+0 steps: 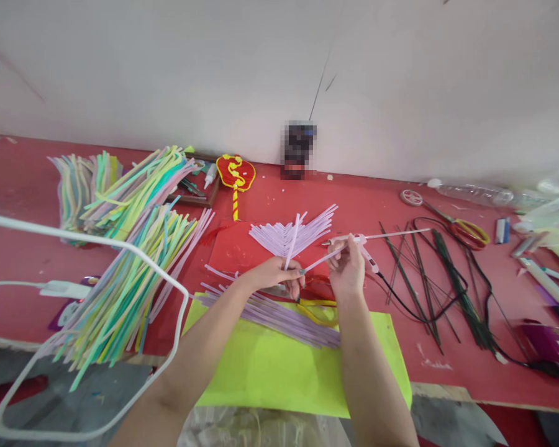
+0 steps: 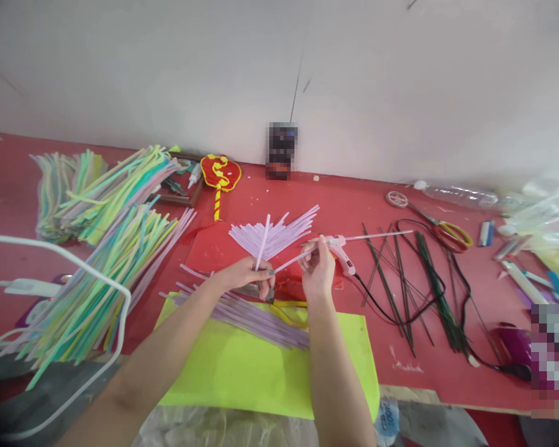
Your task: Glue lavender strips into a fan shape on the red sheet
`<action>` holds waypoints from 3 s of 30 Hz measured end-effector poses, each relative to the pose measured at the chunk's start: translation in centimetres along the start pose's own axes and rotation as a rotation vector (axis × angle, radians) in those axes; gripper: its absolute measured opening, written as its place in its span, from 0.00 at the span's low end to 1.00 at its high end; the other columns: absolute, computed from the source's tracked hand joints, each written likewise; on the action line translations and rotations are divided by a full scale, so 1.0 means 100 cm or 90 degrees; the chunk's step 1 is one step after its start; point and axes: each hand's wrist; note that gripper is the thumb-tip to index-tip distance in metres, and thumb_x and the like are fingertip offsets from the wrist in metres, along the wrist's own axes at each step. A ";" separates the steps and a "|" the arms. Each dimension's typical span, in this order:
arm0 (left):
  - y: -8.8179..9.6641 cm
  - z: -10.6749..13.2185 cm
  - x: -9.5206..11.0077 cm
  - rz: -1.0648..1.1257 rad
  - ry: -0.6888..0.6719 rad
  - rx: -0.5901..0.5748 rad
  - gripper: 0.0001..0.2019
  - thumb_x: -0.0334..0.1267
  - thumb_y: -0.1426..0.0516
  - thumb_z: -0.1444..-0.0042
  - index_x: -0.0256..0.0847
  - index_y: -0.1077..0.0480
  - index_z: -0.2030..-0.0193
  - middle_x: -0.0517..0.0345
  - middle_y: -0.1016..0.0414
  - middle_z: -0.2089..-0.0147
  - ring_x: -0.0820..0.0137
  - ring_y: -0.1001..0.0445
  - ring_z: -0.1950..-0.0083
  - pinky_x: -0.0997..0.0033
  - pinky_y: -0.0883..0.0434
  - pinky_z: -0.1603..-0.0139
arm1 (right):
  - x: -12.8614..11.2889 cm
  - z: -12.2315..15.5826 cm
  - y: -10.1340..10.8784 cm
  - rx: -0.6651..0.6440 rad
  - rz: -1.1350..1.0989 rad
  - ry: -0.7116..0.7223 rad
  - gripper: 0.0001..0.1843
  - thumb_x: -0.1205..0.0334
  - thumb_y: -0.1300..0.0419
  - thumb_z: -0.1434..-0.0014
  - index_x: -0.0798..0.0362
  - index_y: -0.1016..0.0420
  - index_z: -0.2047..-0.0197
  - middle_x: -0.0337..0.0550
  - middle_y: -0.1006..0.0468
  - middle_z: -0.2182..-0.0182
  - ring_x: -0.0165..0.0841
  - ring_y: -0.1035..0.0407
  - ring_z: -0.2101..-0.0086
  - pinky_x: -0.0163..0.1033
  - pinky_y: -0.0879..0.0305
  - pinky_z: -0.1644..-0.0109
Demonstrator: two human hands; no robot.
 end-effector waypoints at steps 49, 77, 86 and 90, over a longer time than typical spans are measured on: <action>0.007 -0.005 -0.001 0.048 -0.089 0.169 0.27 0.61 0.38 0.56 0.34 0.33 0.69 0.57 0.26 0.81 0.72 0.27 0.79 0.73 0.32 0.73 | 0.012 0.009 -0.006 -0.073 0.206 0.004 0.23 0.38 0.40 0.48 0.52 0.23 0.67 0.31 0.38 0.84 0.21 0.50 0.84 0.32 0.54 0.82; 0.000 -0.002 0.002 -0.091 -0.035 0.125 0.19 0.53 0.43 0.45 0.36 0.32 0.69 0.60 0.26 0.80 0.73 0.27 0.76 0.73 0.34 0.67 | 0.018 0.006 0.000 -0.119 0.178 -0.146 0.22 0.42 0.33 0.55 0.54 0.28 0.78 0.34 0.31 0.81 0.23 0.40 0.80 0.30 0.42 0.76; -0.001 -0.001 0.004 -0.115 -0.036 0.135 0.19 0.52 0.43 0.43 0.36 0.33 0.72 0.60 0.26 0.80 0.73 0.27 0.76 0.74 0.34 0.67 | 0.018 0.008 -0.001 -0.094 0.167 -0.140 0.19 0.44 0.32 0.55 0.53 0.25 0.75 0.35 0.27 0.77 0.23 0.37 0.78 0.29 0.39 0.75; -0.001 -0.002 0.003 -0.114 -0.035 0.136 0.19 0.53 0.43 0.44 0.36 0.33 0.72 0.60 0.26 0.80 0.73 0.27 0.76 0.74 0.34 0.67 | 0.018 0.008 0.000 -0.095 0.171 -0.130 0.19 0.44 0.33 0.54 0.53 0.24 0.74 0.36 0.27 0.77 0.24 0.37 0.77 0.29 0.39 0.75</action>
Point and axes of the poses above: each hand's wrist, its own z-axis away from the middle knuckle, its own y-axis out of the back of the hand, x = y × z
